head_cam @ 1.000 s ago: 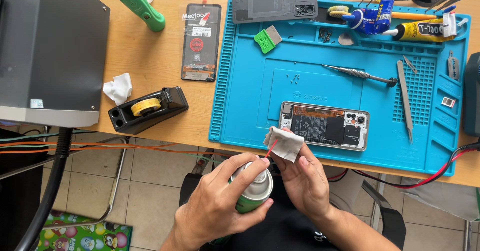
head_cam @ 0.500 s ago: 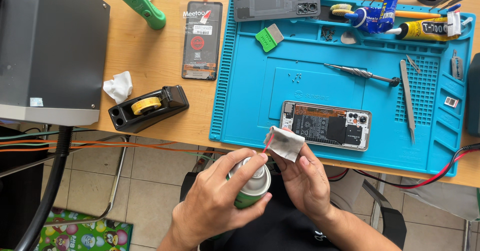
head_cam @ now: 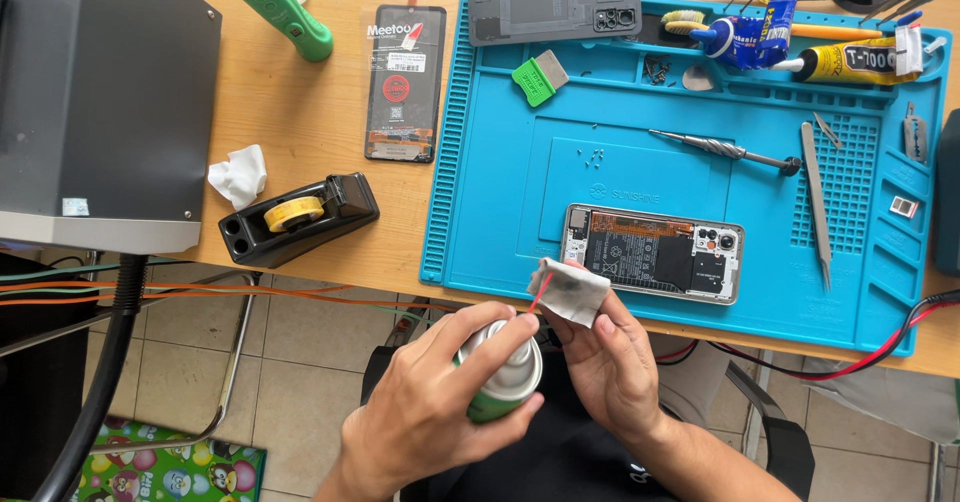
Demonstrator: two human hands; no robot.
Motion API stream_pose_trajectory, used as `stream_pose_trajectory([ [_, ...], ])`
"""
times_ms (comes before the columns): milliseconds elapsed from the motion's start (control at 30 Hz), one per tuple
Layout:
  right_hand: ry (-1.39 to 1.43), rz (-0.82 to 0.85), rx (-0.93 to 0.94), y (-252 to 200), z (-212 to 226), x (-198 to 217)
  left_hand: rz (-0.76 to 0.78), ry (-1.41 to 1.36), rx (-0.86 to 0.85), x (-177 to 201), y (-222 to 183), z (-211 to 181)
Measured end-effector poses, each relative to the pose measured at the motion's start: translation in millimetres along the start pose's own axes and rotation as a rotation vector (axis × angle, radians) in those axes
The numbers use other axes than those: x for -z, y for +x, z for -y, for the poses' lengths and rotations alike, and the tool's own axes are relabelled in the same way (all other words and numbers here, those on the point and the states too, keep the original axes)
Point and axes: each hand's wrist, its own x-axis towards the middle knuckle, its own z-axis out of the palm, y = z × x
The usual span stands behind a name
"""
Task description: The person uses a screwdriver to remove screws from a disassembled smartphone on a blue mat, then connects a charging cable to the phone and checks the screen. The person then uses a spray can and a cloth to clean the back cover of the phone.
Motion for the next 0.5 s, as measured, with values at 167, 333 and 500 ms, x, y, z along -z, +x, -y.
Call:
stream_pose_trajectory([
  [167,-0.073,-0.081,0.097,-0.4,-2.0,29.0,-0.533,-0.052,0.009,39.0,-13.8,5.4],
  [333,-0.111,-0.173,0.239,1.1,8.4,58.1,-0.999,0.346,-0.038,105.8,29.3,27.4],
  [500,-0.234,-0.229,0.374,-2.0,22.4,87.1,-1.009,0.555,-0.051,150.3,45.5,144.8],
])
